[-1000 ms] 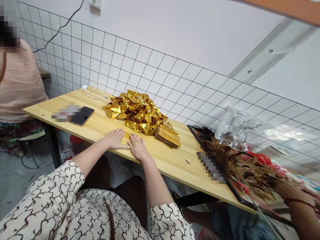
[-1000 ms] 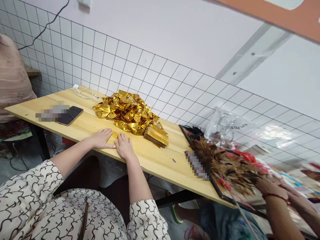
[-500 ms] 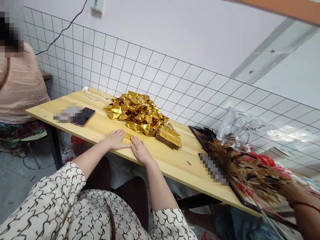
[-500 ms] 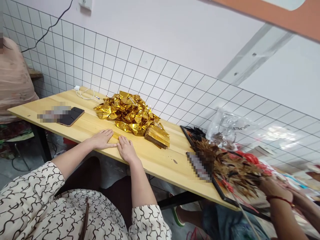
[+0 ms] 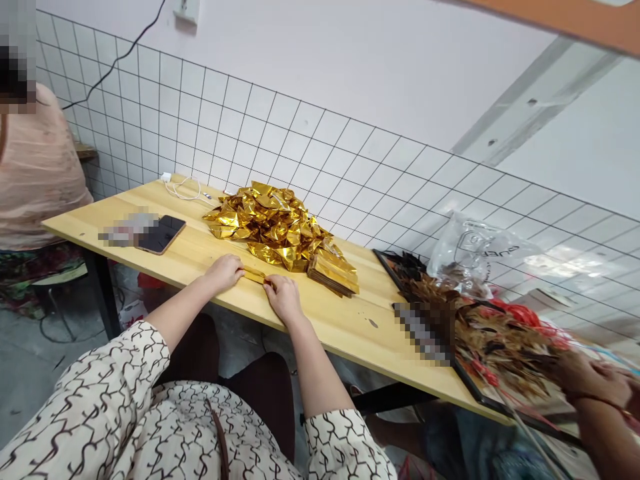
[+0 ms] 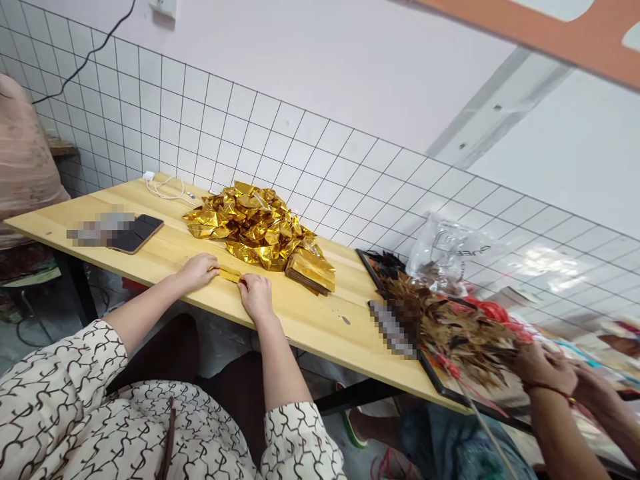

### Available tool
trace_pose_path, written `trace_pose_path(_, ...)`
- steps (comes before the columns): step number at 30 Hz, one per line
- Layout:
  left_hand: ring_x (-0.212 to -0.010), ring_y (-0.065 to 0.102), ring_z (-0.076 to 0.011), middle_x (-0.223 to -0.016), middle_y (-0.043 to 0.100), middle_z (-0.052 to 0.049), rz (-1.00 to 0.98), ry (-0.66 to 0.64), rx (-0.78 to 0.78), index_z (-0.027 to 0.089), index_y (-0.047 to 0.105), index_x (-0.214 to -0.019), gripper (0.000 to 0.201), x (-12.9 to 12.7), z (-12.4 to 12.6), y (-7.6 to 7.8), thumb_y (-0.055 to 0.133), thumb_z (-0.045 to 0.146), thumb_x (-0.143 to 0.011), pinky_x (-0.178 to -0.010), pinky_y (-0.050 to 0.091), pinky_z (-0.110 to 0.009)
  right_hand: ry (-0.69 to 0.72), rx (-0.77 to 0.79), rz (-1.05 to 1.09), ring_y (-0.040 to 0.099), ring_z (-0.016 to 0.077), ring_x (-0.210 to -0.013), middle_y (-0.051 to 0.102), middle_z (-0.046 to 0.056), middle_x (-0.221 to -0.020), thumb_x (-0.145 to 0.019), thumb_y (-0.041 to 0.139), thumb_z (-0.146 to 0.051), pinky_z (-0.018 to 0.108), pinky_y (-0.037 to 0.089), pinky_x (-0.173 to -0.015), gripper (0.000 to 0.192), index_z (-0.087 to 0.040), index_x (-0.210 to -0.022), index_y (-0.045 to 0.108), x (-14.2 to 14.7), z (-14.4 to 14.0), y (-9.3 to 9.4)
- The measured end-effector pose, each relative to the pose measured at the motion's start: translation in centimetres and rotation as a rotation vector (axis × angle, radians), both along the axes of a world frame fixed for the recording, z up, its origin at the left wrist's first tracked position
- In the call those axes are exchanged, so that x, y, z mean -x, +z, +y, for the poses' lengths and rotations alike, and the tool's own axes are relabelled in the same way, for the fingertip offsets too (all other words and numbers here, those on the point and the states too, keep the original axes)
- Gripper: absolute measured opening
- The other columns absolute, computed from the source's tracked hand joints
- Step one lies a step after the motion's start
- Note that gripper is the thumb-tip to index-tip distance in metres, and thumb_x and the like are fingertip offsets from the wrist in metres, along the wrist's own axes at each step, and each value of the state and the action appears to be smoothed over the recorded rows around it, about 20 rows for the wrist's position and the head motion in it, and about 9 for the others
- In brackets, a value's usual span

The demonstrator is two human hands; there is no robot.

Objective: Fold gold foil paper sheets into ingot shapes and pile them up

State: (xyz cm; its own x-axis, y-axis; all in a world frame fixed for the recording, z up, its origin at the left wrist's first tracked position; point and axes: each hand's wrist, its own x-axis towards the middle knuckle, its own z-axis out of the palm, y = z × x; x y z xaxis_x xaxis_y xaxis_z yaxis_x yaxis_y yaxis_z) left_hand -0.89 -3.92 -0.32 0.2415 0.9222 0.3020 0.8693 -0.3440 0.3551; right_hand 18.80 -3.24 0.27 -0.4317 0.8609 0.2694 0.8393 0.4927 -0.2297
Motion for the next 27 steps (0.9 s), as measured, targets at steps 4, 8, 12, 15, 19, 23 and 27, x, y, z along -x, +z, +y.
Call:
trace_pose_path(4,-0.087,0.061,-0.0224,-0.084,0.067,-0.007,-0.033,-0.015,0.004,0.018,0.070,-0.076,0.020,0.1,0.0,0.1,0.057,0.031,-0.083,-0.080,0.048,-0.030,-0.015,-0.030,0.009,0.060,0.0230,-0.096,0.070,0.009,-0.099,-0.085,0.052,-0.017,0.035,0.043,-0.086,0.022,-0.022,-0.095,0.071,0.2,0.7,-0.2)
trace_pose_path(8,-0.091,0.062,-0.0231,-0.090,0.069,-0.006,-0.114,-0.011,0.008,0.019,0.072,-0.084,0.017,0.3,0.0,-0.1,0.065,0.033,-0.077,-0.081,0.048,-0.030,-0.023,-0.057,0.061,0.060,0.0223,-0.093,0.069,0.009,-0.093,-0.086,0.048,-0.017,0.034,0.044,-0.084,0.024,-0.021,-0.089,0.071,0.1,1.0,-0.9)
trace_pose_path(12,-0.097,0.063,-0.0231,-0.099,0.071,-0.006,-0.176,-0.019,0.025,0.020,0.072,-0.095,0.020,0.3,-0.1,-0.3,0.061,0.026,-0.079,-0.086,0.048,-0.031,-0.053,-0.038,0.214,0.062,0.0214,-0.084,0.069,0.008,-0.086,-0.083,0.049,-0.021,0.033,0.046,-0.079,0.021,-0.021,-0.080,0.069,-0.4,1.6,-1.6)
trace_pose_path(15,-0.095,0.064,-0.0216,-0.098,0.072,-0.006,-0.252,-0.046,0.025,0.019,0.073,-0.093,0.020,0.3,-0.1,-0.4,0.058,0.023,-0.080,-0.085,0.047,-0.031,-0.052,0.036,0.411,0.061,0.0204,-0.074,0.068,0.005,-0.075,-0.080,0.050,-0.027,0.032,0.047,-0.072,0.019,-0.021,-0.071,0.066,-0.7,2.2,-1.8)
trace_pose_path(19,-0.079,0.065,-0.0184,-0.083,0.073,-0.003,-0.513,-0.042,0.069,0.018,0.074,-0.084,0.017,0.4,0.6,-0.7,0.060,0.026,-0.079,-0.075,0.049,-0.028,0.024,0.196,0.684,0.057,0.0180,-0.063,0.063,0.001,-0.063,-0.076,0.054,-0.045,0.029,0.046,-0.063,0.029,-0.020,-0.066,0.062,-0.7,2.4,-1.3)
trace_pose_path(23,-0.062,0.062,-0.0150,-0.067,0.070,-0.001,-0.853,0.062,0.161,0.015,0.073,-0.078,0.013,0.2,2.1,-1.4,0.066,0.023,-0.071,-0.063,0.048,-0.025,0.060,0.297,0.856,0.054,0.0157,-0.060,0.062,0.001,-0.062,-0.067,0.060,-0.057,0.028,0.045,-0.060,0.038,-0.019,-0.067,0.063,-0.1,2.3,-0.9)
trace_pose_path(27,-0.050,0.057,-0.0127,-0.052,0.061,0.002,-1.014,0.148,0.202,0.013,0.072,-0.075,0.011,0.1,3.1,-1.7,0.070,0.022,-0.069,-0.054,0.045,-0.024,0.034,0.321,0.906,0.053,0.0150,-0.056,0.061,0.001,-0.057,-0.063,0.063,-0.057,0.027,0.044,-0.058,0.039,-0.019,-0.061,0.063,0.2,2.3,-0.9)
